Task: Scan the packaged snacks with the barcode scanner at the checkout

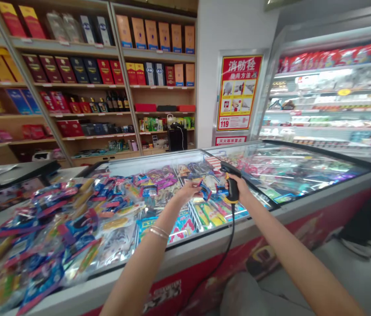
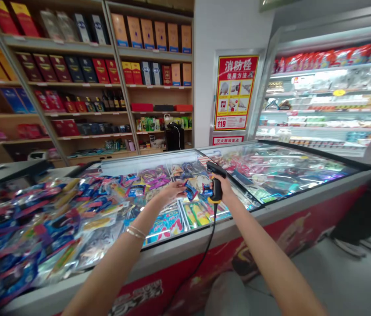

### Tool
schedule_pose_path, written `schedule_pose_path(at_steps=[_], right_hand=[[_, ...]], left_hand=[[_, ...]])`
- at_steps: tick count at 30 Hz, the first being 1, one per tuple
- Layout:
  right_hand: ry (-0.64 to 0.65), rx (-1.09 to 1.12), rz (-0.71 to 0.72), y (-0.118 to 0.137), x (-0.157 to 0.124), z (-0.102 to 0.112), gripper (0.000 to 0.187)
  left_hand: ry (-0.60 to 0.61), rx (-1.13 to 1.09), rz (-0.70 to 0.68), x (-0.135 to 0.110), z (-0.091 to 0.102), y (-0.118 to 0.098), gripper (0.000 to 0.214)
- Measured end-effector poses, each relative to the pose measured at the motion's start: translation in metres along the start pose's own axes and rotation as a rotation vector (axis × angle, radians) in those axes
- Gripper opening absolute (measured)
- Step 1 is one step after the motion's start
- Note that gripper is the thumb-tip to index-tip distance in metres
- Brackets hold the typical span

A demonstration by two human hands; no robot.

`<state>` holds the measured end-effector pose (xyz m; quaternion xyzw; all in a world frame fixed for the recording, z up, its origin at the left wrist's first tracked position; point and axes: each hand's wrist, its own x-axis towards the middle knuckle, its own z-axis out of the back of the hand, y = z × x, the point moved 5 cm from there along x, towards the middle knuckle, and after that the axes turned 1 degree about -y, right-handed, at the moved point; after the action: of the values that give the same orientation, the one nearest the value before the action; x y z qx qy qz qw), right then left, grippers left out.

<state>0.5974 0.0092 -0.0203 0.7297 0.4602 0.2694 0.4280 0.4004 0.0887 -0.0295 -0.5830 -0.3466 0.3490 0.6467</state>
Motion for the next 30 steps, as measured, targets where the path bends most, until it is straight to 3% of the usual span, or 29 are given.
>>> schedule_pose_path(at_steps=[3,5,7,10,14,21,30], right_hand=[[-0.093,0.028,-0.029,0.009,-0.001,0.031,0.014],[-0.153,0.048,-0.059,0.011,-0.001,0.047,0.012],[-0.206,0.078,-0.069,0.011,-0.001,0.059,0.011],[-0.255,0.128,-0.069,0.01,0.0,0.072,0.011],[-0.246,0.12,-0.108,0.007,0.002,0.08,0.011],[-0.26,0.074,-0.132,0.005,0.002,0.084,0.012],[-0.294,0.045,-0.088,0.011,-0.007,0.073,0.008]], left_hand=[[-0.014,0.068,0.014,0.008,-0.036,0.006,0.016],[-0.088,0.163,-0.044,0.008,-0.049,0.007,0.023],[-0.165,0.374,-0.187,0.005,-0.058,0.003,0.03],[-0.183,0.721,-0.429,-0.005,-0.069,-0.001,0.031],[-0.192,0.86,-0.581,-0.013,-0.068,-0.003,0.034],[0.0,0.937,-0.551,-0.014,-0.08,0.0,0.028],[0.028,0.943,-0.54,-0.012,-0.083,0.0,0.026]])
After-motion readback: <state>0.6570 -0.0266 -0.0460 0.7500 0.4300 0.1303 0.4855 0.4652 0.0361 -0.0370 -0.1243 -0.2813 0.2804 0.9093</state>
